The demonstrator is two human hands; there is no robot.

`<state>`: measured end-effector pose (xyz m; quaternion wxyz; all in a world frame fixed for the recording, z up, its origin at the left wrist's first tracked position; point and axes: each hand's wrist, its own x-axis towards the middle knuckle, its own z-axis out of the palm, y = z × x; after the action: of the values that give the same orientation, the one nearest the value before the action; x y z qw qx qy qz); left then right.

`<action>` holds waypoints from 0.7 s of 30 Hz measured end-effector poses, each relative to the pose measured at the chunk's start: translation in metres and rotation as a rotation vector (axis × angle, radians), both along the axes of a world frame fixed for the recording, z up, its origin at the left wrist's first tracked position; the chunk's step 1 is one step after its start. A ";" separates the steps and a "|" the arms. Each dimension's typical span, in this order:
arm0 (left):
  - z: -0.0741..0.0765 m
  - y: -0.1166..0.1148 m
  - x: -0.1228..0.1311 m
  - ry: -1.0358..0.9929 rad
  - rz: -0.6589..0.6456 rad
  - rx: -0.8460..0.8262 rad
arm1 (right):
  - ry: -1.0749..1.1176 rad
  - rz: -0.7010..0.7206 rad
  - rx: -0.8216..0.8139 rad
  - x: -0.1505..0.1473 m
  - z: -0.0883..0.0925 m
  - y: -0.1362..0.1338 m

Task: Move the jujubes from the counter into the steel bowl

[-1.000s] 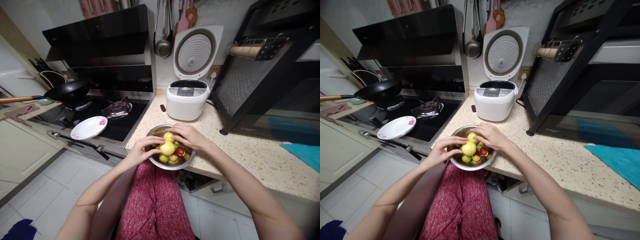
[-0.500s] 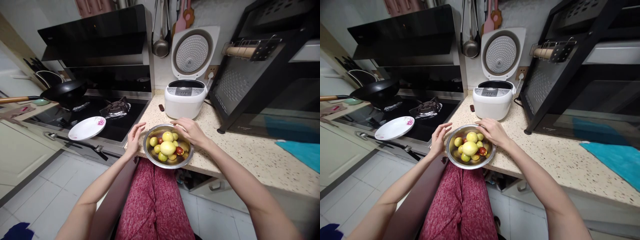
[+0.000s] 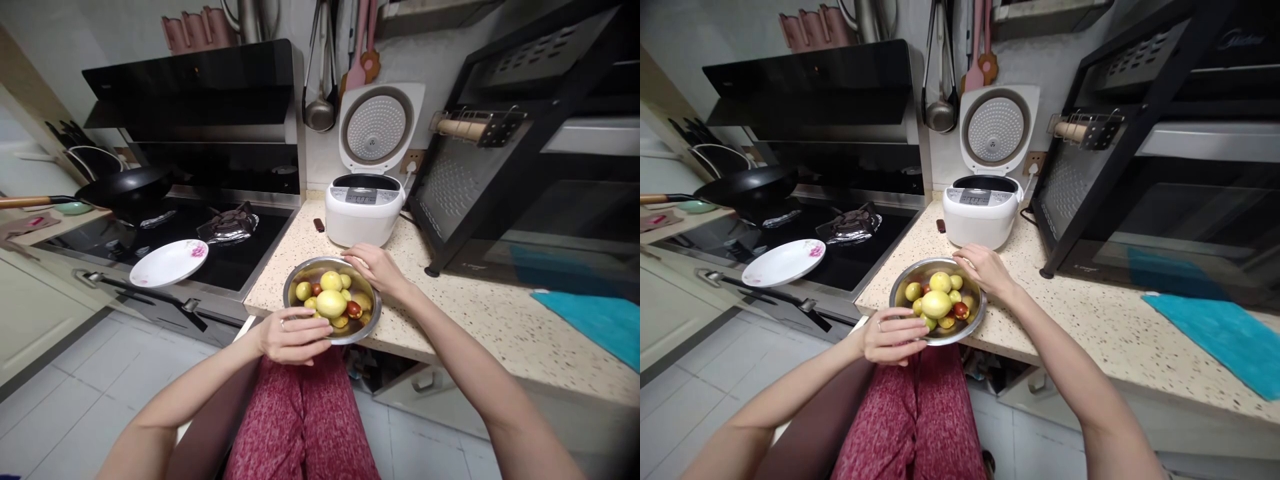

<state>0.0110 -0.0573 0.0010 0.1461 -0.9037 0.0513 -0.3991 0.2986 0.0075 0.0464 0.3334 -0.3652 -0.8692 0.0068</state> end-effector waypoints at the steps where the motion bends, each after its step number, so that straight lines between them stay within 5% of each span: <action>1: 0.002 -0.003 0.002 0.052 -0.007 -0.028 | -0.004 0.016 -0.014 0.001 0.000 0.000; 13: 0.012 -0.010 0.010 0.204 0.014 -0.106 | 0.054 -0.048 -0.315 0.003 -0.001 0.003; 21: 0.006 -0.003 0.005 0.070 0.044 -0.093 | 0.176 -0.134 -0.530 0.011 -0.010 0.011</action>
<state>0.0155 -0.0603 0.0070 0.1108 -0.9238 0.0179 -0.3661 0.3093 0.0184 0.0367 0.3004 -0.4939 -0.7788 0.2433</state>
